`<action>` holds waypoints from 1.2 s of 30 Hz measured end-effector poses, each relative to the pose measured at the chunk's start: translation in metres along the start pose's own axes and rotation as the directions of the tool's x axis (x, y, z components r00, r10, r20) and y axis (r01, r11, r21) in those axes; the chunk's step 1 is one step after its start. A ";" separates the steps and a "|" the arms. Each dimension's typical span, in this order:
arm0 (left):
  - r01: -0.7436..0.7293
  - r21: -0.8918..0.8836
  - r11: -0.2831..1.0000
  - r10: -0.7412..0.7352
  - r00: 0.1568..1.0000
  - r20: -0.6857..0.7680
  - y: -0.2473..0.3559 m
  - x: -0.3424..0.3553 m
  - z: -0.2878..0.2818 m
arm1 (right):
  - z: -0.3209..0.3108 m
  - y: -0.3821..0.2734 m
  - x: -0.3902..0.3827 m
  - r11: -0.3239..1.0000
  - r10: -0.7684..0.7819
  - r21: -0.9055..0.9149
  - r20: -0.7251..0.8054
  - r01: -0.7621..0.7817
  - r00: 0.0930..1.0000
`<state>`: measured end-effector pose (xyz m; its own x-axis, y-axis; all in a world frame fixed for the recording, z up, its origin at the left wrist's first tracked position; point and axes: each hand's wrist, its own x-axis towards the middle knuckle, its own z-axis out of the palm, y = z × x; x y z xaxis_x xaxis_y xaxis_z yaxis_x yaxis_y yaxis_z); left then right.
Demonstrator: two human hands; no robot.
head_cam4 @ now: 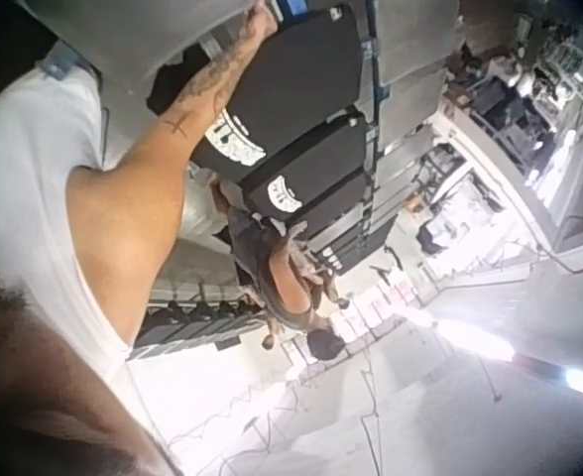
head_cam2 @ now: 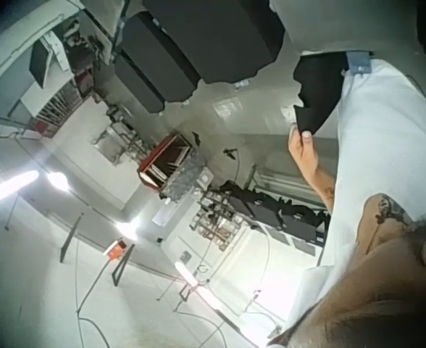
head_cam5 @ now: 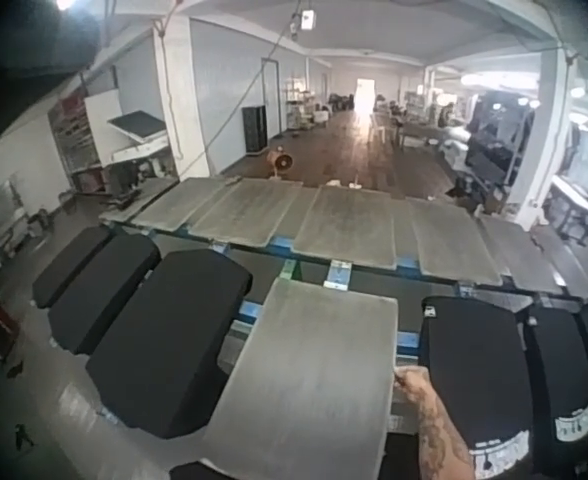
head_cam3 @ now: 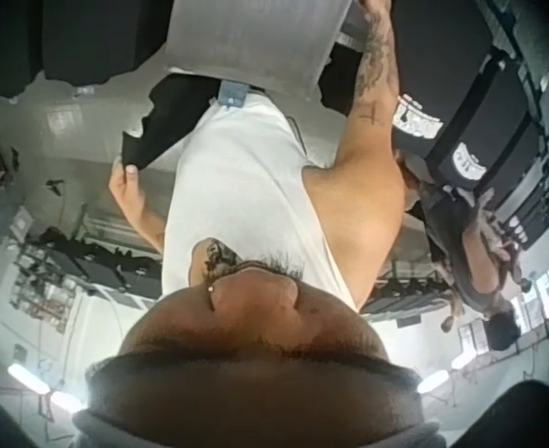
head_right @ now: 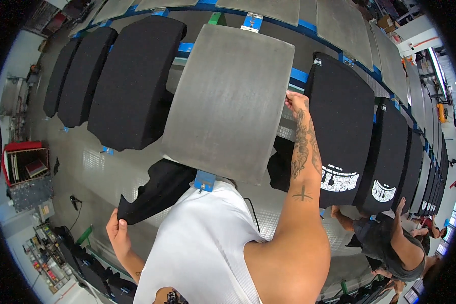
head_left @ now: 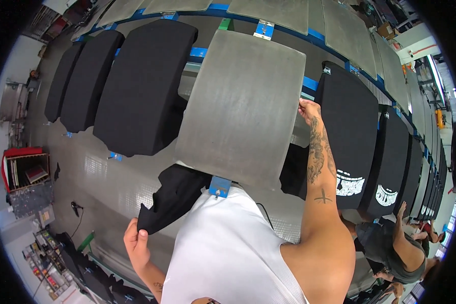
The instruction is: Placing black t-shirts onto the platens of a screen printing machine.
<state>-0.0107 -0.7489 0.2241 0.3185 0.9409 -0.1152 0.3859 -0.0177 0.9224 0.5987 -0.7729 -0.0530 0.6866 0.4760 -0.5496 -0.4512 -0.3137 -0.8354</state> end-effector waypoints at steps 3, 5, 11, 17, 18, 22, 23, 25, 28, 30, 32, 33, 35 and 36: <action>0.001 -0.003 1.000 -0.001 1.000 0.006 0.000 0.004 0.002 | -0.004 -0.001 -0.007 0.986 -0.067 -0.154 -0.023 0.063 0.997; 0.013 -0.001 1.000 -0.013 1.000 0.014 0.000 0.005 0.003 | -0.007 0.003 -0.009 0.953 -0.119 -0.284 -0.038 0.104 0.992; -0.003 -0.007 1.000 0.003 0.999 0.044 -0.002 0.015 0.004 | -0.009 0.022 -0.008 1.000 0.004 0.003 -0.094 -0.004 0.996; -0.012 0.019 1.000 0.011 0.997 0.072 0.001 0.019 0.006 | 0.006 0.003 0.001 0.977 -0.145 -0.178 -0.167 0.114 0.975; -0.005 0.018 1.000 0.004 0.998 0.065 0.000 0.018 0.005 | 0.010 0.002 0.005 0.912 -0.228 -0.388 -0.200 0.137 0.953; 0.001 0.038 0.999 -0.003 0.998 0.056 0.001 0.014 0.004 | 0.018 0.007 0.012 0.463 -0.640 -0.849 -0.123 0.254 0.758; -0.007 0.033 0.999 0.005 0.999 0.052 0.001 0.014 0.003 | 0.008 0.022 0.027 0.464 -0.642 -0.849 -0.124 0.253 0.757; -0.024 -0.020 1.000 0.026 0.996 0.083 -0.005 0.021 -0.001 | -0.048 0.053 0.066 0.711 -0.560 -0.672 -0.361 0.209 0.746; -0.006 0.020 1.000 0.005 1.000 0.019 -0.003 0.009 -0.001 | -0.015 0.074 0.011 0.800 -0.117 -0.597 -0.254 -0.060 0.960; -0.015 0.022 1.000 0.014 1.000 0.022 -0.002 0.007 -0.002 | -0.014 0.078 -0.012 0.737 0.006 -0.650 -0.271 -0.187 0.963; -0.019 0.019 1.000 0.019 0.999 0.036 -0.004 0.007 -0.005 | -0.022 0.086 -0.022 0.799 -0.007 -0.582 -0.256 -0.148 0.967; -0.029 0.015 0.999 0.028 0.999 0.046 -0.005 0.008 -0.007 | -0.023 0.086 -0.028 0.856 -0.025 -0.507 -0.239 -0.103 0.971; -0.037 0.026 0.999 0.035 0.997 0.069 -0.008 0.007 -0.016 | -0.024 0.085 -0.036 0.872 -0.053 -0.487 -0.190 -0.047 0.980; -0.045 0.034 0.998 0.042 0.996 0.084 -0.010 0.006 -0.019 | -0.026 0.081 -0.037 0.884 -0.087 -0.468 -0.134 0.014 0.987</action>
<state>-0.0287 -0.7363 0.2211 0.4056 0.9078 -0.1068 0.4008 -0.0716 0.9134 0.5512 -0.8374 -0.1003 0.7933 0.3871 -0.4698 -0.1222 -0.6548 -0.7459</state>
